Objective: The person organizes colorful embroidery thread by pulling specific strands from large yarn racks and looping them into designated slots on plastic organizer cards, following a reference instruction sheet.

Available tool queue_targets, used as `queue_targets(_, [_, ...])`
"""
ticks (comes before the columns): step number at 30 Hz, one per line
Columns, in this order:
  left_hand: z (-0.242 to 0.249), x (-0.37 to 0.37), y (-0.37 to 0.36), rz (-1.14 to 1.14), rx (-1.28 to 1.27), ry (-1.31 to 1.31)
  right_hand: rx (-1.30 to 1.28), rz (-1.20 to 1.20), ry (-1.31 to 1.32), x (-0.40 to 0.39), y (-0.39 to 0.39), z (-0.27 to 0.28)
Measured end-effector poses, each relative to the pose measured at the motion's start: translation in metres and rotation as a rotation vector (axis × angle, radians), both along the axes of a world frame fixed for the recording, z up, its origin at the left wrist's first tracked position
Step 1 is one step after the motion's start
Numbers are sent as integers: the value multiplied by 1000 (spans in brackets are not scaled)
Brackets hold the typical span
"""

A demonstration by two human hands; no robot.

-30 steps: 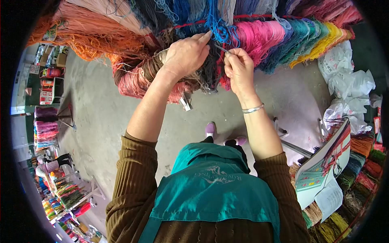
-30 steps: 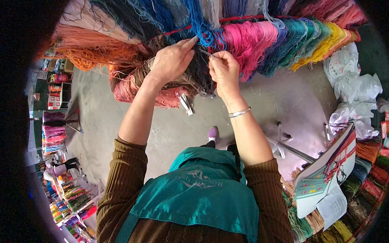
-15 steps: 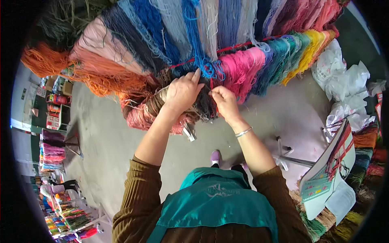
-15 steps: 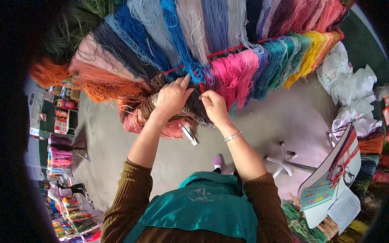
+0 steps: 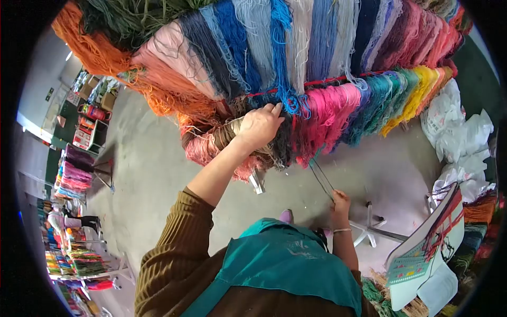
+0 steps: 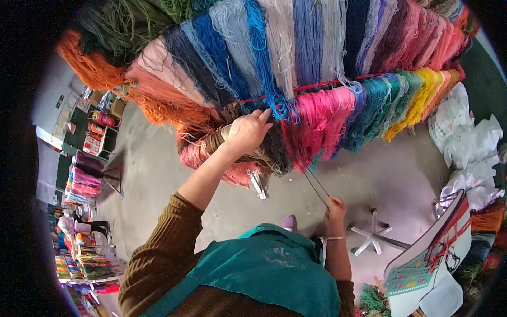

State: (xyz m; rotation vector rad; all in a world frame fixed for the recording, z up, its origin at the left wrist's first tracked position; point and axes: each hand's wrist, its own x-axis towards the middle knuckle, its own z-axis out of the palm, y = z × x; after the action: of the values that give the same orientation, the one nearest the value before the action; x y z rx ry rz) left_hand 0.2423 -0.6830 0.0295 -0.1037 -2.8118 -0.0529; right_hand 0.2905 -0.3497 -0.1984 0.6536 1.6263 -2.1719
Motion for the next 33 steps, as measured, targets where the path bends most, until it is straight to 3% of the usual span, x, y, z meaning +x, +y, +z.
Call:
queue_targets(9, [-4,-3,-1,-33,38,7,71,12,174,20,20,47])
queue_targets(12, [-3,-6,-3,-45,56,21,-33,-6,123,19,22,55])
queue_targets(15, [-2,-12,-6,-44,55,-34,197,71,200,24,17,71])
queue_targets(18, [3,-17,-4,-21,64,-85,394,201,515,18,18,36])
queue_targets(33, [3,-43,-21,-51,203,-309,217,258,310,-5,-9,38])
